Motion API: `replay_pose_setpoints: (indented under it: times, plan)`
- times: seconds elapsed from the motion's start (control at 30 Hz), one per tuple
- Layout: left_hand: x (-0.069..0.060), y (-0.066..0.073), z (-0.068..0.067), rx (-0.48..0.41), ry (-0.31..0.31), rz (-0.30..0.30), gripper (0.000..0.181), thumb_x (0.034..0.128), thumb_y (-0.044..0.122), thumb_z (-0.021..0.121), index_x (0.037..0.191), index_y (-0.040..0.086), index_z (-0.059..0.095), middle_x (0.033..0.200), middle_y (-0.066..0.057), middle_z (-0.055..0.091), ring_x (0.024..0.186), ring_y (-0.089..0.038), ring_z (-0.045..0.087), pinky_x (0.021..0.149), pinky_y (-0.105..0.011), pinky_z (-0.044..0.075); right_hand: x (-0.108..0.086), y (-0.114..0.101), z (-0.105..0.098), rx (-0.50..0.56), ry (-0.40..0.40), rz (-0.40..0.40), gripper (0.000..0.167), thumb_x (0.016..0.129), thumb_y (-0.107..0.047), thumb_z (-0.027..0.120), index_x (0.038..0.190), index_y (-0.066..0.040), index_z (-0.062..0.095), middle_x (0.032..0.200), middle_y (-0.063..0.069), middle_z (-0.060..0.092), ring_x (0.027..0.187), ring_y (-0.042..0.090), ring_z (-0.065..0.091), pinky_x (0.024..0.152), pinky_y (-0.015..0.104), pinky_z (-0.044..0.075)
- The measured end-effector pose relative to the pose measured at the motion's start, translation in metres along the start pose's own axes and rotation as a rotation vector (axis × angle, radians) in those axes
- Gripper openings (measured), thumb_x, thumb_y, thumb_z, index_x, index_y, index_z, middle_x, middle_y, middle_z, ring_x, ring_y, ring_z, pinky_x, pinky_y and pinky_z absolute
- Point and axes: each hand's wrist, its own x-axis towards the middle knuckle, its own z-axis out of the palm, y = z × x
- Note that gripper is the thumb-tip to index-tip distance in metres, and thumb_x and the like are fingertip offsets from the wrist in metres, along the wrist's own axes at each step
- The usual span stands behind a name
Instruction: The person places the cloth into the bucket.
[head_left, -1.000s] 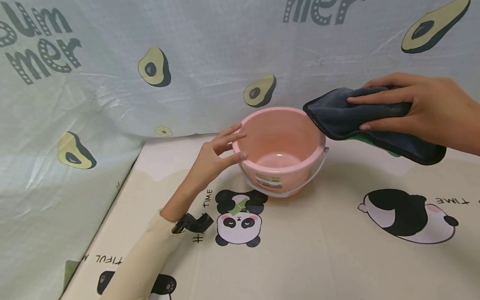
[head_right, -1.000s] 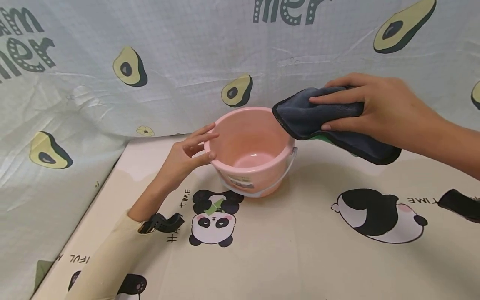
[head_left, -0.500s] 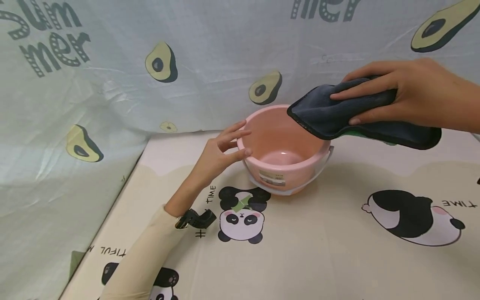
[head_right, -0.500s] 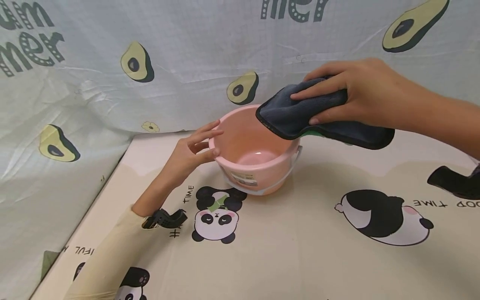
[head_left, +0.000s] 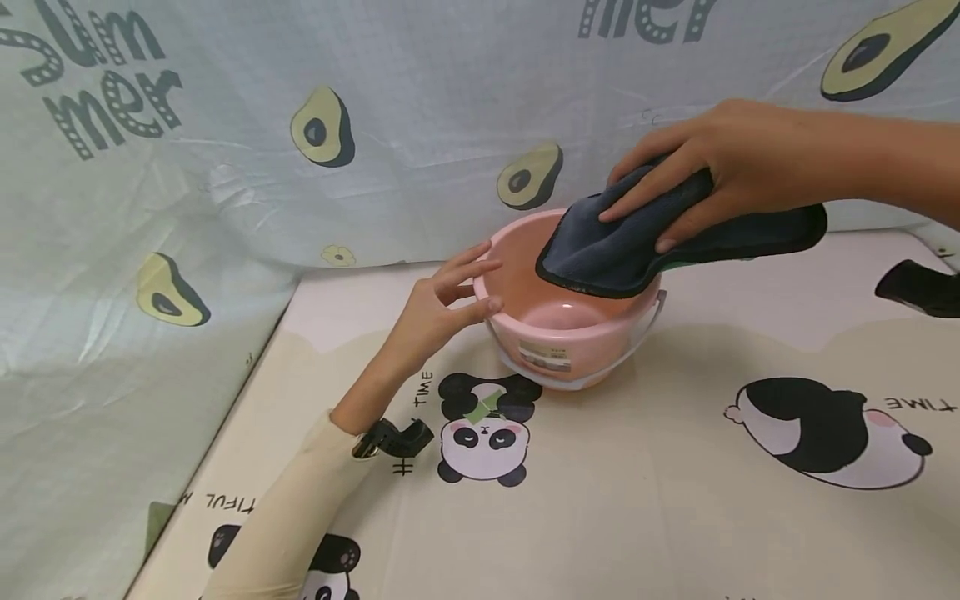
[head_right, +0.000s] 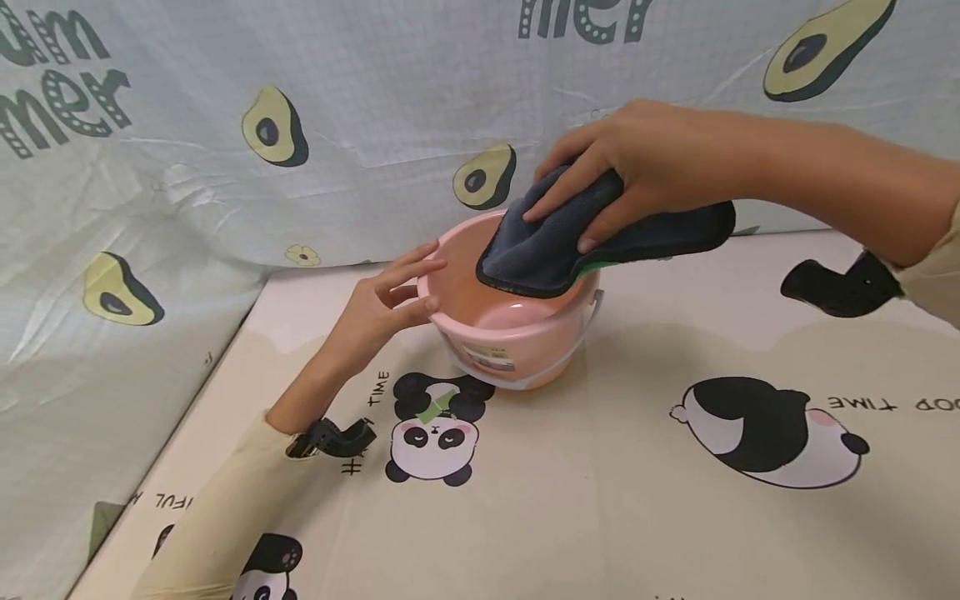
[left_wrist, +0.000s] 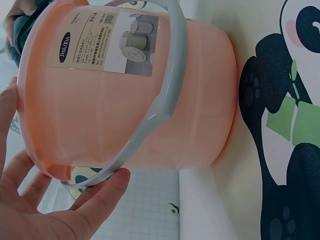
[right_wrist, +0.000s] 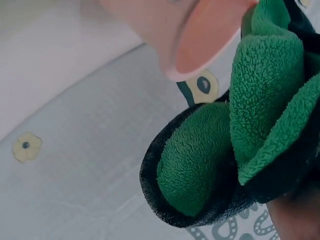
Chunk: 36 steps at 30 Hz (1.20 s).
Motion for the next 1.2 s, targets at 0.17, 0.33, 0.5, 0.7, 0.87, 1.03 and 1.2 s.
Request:
replay_pose_setpoints:
  times: [0.17, 0.33, 0.5, 0.7, 0.87, 1.03, 1.2]
  plan:
    - [0.000, 0.001, 0.000, -0.002, -0.001, 0.005, 0.051, 0.0925, 0.024, 0.076, 0.142, 0.024, 0.062, 0.155, 0.022, 0.041, 0.123, -0.025, 0.061, 0.091, -0.039, 0.058, 0.019, -0.002, -0.002, 0.021, -0.123, 0.022, 0.060, 0.077, -0.021, 0.090, 0.133, -0.032, 0.070, 0.143, 0.012, 0.058, 0.123, 0.045, 0.058, 0.091, 0.061, 0.053]
    - [0.000, 0.002, 0.000, -0.002, -0.017, 0.007, 0.052, 0.0932, 0.023, 0.075, 0.143, 0.023, 0.061, 0.157, 0.021, 0.040, 0.124, -0.027, 0.061, 0.092, -0.040, 0.058, 0.033, -0.004, 0.000, 0.025, -0.191, 0.037, 0.058, 0.079, -0.022, 0.089, 0.133, -0.032, 0.070, 0.143, 0.013, 0.057, 0.125, 0.045, 0.057, 0.093, 0.062, 0.052]
    - [0.000, 0.001, -0.001, 0.003, -0.015, 0.003, 0.052, 0.0928, 0.030, 0.076, 0.143, 0.025, 0.061, 0.156, 0.022, 0.040, 0.124, -0.027, 0.061, 0.091, -0.039, 0.059, 0.049, -0.006, 0.004, 0.048, -0.254, 0.021, 0.056, 0.078, -0.022, 0.089, 0.131, -0.029, 0.071, 0.143, 0.014, 0.058, 0.126, 0.044, 0.056, 0.093, 0.060, 0.054]
    - [-0.001, 0.001, -0.002, 0.004, -0.017, 0.009, 0.053, 0.0929, 0.031, 0.075, 0.143, 0.024, 0.061, 0.157, 0.021, 0.040, 0.124, -0.028, 0.060, 0.091, -0.040, 0.059, 0.069, -0.016, 0.009, 0.084, -0.329, -0.026, 0.053, 0.080, -0.022, 0.088, 0.130, -0.029, 0.072, 0.143, 0.013, 0.058, 0.128, 0.042, 0.056, 0.095, 0.056, 0.054]
    - [-0.002, -0.001, -0.002, -0.001, -0.018, 0.003, 0.055, 0.0915, 0.036, 0.077, 0.143, 0.023, 0.061, 0.156, 0.022, 0.040, 0.122, -0.026, 0.061, 0.090, -0.039, 0.059, 0.082, -0.024, 0.015, 0.110, -0.398, -0.038, 0.051, 0.082, -0.022, 0.087, 0.130, -0.029, 0.071, 0.144, 0.012, 0.057, 0.129, 0.040, 0.055, 0.099, 0.056, 0.052]
    - [-0.001, -0.001, -0.002, 0.002, -0.025, 0.000, 0.058, 0.0904, 0.042, 0.077, 0.143, 0.024, 0.061, 0.156, 0.022, 0.040, 0.123, -0.027, 0.061, 0.090, -0.039, 0.059, 0.090, -0.028, 0.017, 0.115, -0.421, -0.038, 0.050, 0.083, -0.020, 0.086, 0.130, -0.027, 0.072, 0.145, 0.013, 0.055, 0.131, 0.041, 0.053, 0.100, 0.056, 0.052]
    - [-0.002, 0.000, -0.002, 0.007, -0.020, -0.010, 0.062, 0.0888, 0.046, 0.077, 0.145, 0.027, 0.059, 0.156, 0.022, 0.041, 0.124, -0.029, 0.060, 0.090, -0.041, 0.059, 0.095, -0.032, 0.017, 0.098, -0.424, -0.050, 0.049, 0.082, -0.021, 0.087, 0.129, -0.026, 0.072, 0.146, 0.015, 0.054, 0.132, 0.041, 0.051, 0.100, 0.057, 0.051]
